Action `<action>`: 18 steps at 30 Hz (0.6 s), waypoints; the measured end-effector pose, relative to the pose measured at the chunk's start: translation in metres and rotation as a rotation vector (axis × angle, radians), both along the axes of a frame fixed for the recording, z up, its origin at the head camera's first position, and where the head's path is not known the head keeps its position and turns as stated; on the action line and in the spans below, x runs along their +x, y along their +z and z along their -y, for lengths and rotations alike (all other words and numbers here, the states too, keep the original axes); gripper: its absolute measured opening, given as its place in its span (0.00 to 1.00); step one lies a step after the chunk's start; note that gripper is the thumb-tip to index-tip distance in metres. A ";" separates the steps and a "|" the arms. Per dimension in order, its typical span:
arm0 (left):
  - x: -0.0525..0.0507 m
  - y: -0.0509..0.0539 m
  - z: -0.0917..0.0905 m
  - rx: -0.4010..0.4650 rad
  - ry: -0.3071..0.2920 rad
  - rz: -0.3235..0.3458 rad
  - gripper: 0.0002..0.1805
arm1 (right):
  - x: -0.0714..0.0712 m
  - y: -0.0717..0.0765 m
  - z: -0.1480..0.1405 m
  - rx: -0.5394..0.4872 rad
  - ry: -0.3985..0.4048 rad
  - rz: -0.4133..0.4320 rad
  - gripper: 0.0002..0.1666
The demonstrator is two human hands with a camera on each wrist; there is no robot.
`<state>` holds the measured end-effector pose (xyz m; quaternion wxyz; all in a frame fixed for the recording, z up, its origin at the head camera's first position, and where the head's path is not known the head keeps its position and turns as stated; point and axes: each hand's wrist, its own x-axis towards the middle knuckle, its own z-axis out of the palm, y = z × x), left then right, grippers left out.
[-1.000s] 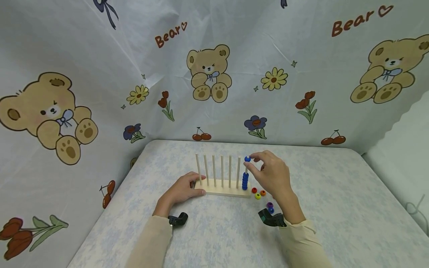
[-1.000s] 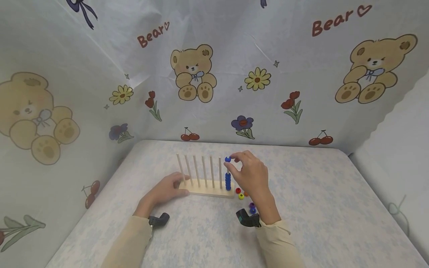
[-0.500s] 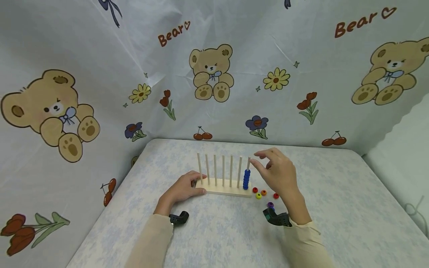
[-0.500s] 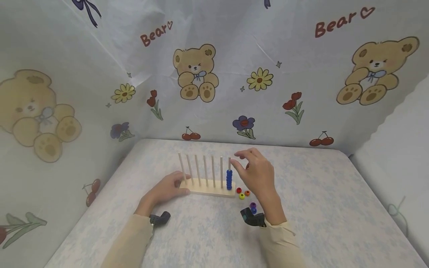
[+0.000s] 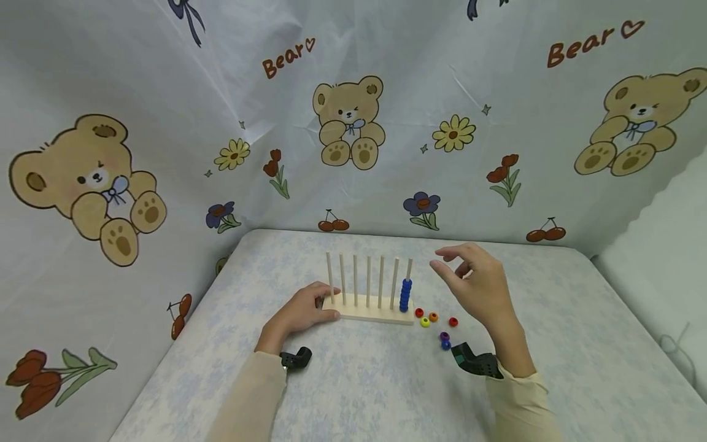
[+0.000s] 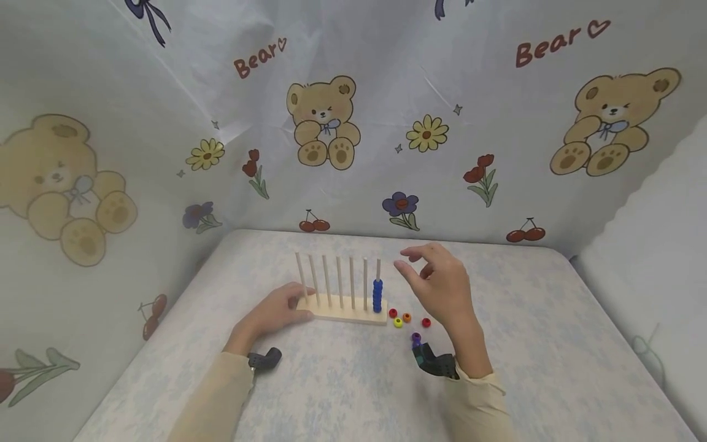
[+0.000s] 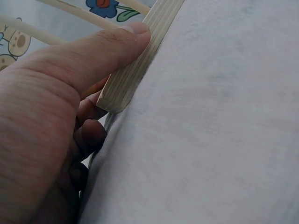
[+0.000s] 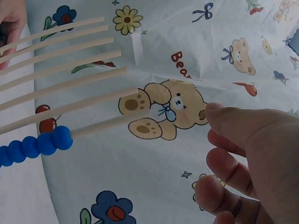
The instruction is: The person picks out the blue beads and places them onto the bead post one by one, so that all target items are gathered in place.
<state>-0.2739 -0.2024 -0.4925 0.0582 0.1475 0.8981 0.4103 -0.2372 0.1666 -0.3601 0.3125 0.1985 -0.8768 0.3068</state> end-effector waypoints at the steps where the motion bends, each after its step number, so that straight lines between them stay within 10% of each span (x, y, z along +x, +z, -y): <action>1: -0.001 -0.001 0.000 -0.007 0.001 -0.001 0.29 | 0.001 0.000 -0.003 0.005 0.005 0.005 0.14; 18: -0.002 -0.004 0.000 0.006 0.014 0.002 0.26 | 0.014 -0.018 -0.025 0.134 0.070 0.161 0.12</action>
